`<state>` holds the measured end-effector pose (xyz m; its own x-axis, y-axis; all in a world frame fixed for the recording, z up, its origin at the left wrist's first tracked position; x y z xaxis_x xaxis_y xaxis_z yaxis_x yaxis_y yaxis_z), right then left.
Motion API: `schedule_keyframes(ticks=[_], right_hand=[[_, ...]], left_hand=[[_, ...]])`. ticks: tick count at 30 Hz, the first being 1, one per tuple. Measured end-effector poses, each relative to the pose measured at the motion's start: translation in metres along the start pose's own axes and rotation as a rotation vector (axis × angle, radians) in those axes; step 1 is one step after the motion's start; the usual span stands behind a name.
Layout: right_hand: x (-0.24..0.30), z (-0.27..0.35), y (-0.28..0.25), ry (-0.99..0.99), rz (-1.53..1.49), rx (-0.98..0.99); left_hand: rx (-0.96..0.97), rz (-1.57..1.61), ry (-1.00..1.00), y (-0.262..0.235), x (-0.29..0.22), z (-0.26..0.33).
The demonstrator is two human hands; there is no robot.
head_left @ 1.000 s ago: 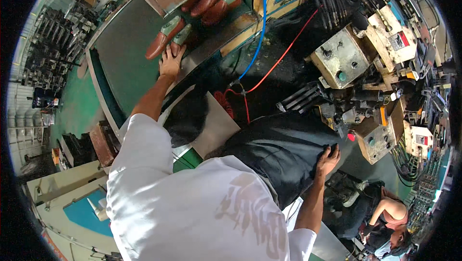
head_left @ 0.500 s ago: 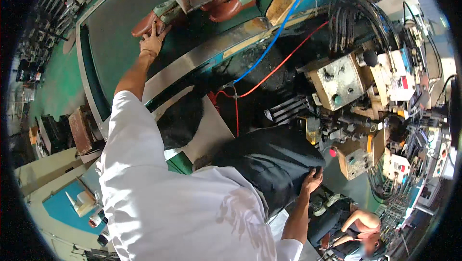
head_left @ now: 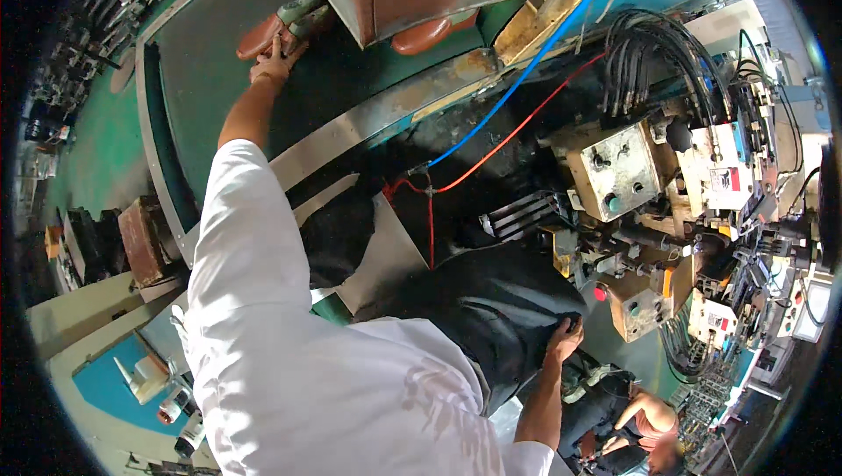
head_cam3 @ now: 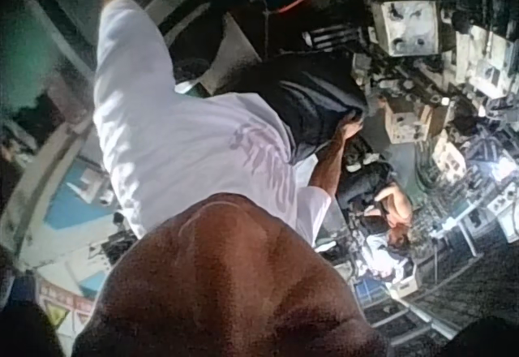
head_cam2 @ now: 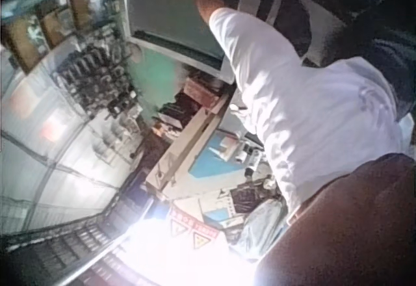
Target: The person repeatedly picks up brown shoe parts from a conveyor belt, places them into a machine, and removes them after processing. The person handles the shoe parts one at a time, moving them between the belt and the machine throughout the clip.
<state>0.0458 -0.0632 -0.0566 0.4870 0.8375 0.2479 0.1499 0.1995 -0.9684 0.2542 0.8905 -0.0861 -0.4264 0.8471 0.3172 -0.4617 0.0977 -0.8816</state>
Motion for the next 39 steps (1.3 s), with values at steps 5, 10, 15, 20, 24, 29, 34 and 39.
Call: schedule_keyframes(ticks=[5, 10, 15, 20, 24, 29, 34, 39], right_hand=[[-0.009, -0.006, 0.007, 0.032, -0.046, 0.011], [0.003, 0.002, 0.009, 0.044, -0.110, -0.014], [0.014, 0.011, -0.012, 0.217, -0.199, 0.081], [0.004, 0.037, -0.039, 0.164, -0.298, -0.064], [-0.064, 0.130, -0.037, 0.400, -0.487, -0.361], [-0.138, 0.343, -0.008, 1.113, -0.371, -0.539], [-0.189, 0.604, 0.017, 1.454, 0.135, -0.521], [-0.282, 0.668, -0.048, 1.627, 0.102, -0.385]], left_hand=[[-0.085, 0.006, 0.151, -0.023, -0.045, 0.027], [-0.289, 0.030, 0.751, -0.073, -0.196, 0.106], [-0.025, 0.310, 1.417, -0.119, -0.389, 0.278], [0.088, 0.551, 2.002, -0.159, -0.519, 0.486], [0.400, 0.529, 2.398, -0.137, -0.562, 0.621], [0.345, 0.217, 2.571, -0.057, -0.576, 0.663], [0.360, 0.243, 2.546, -0.039, -0.575, 0.687], [0.262, 0.210, 2.515, -0.032, -0.579, 0.690]])
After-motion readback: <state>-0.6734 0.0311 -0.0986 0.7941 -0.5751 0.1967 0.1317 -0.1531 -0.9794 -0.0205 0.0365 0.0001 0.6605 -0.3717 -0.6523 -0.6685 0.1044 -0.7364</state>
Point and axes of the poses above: each hand's wrist, its own z-axis away from the middle knuckle, its own y-axis out of the palm, x = y × z, the point moved 2 cm from there along -z, towards the middle knuckle, and after that the axes turned 5 degrees about y, right-handed, at the moved point
